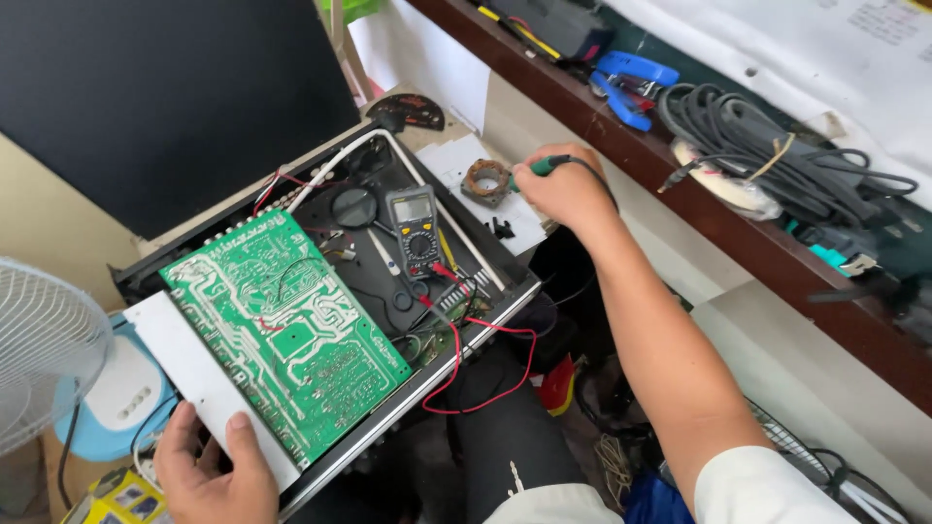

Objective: Desoldering electronic components from a circuit board using a soldering iron and a manual desoldering pump.

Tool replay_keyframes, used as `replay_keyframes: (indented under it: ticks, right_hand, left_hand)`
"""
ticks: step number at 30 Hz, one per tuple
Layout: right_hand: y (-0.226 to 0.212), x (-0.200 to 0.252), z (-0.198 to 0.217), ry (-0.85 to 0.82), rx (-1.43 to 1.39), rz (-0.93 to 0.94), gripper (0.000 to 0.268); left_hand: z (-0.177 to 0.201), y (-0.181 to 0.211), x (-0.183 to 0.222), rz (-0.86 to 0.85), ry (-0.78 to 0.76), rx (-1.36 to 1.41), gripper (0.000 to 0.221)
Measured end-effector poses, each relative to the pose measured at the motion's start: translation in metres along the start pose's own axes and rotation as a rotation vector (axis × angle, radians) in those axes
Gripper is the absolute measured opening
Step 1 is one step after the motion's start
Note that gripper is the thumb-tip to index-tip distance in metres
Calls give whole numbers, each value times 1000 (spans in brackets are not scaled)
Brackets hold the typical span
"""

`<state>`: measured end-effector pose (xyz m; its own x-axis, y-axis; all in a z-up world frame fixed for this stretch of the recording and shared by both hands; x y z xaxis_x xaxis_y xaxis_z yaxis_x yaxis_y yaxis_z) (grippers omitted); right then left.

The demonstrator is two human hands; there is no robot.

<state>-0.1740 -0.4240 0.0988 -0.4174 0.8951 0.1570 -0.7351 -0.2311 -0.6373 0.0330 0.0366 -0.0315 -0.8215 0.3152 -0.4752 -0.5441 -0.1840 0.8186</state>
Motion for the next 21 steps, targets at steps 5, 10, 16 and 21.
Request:
replay_keyframes:
  ticks: [5,10,16,21]
  right_hand:
    - [-11,3,4,-93,2,-116,27]
    - [12,-45,-28,11,72,16,34]
    - [14,-63,-61,-21,-4,141,37]
    - [41,-66,-90,40,-84,153,50]
  left_hand:
    - [-2,-2,-1,59,-1,-69,55]
    - [-3,-26,0,-50,-1,4,55]
    - [-6,-12,-6,295,-15,-128,67]
    - [11,-11,-21,173,-251,-236,88]
Point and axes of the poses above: each hand's wrist, its own x-axis away from the middle knuckle, its own z-axis out of the back of the hand, y = z × x, the point moved 2 cm from there along -x, towards the middle knuckle, and after that the axes turned 9 degrees about -y, right-handed, at the moved point
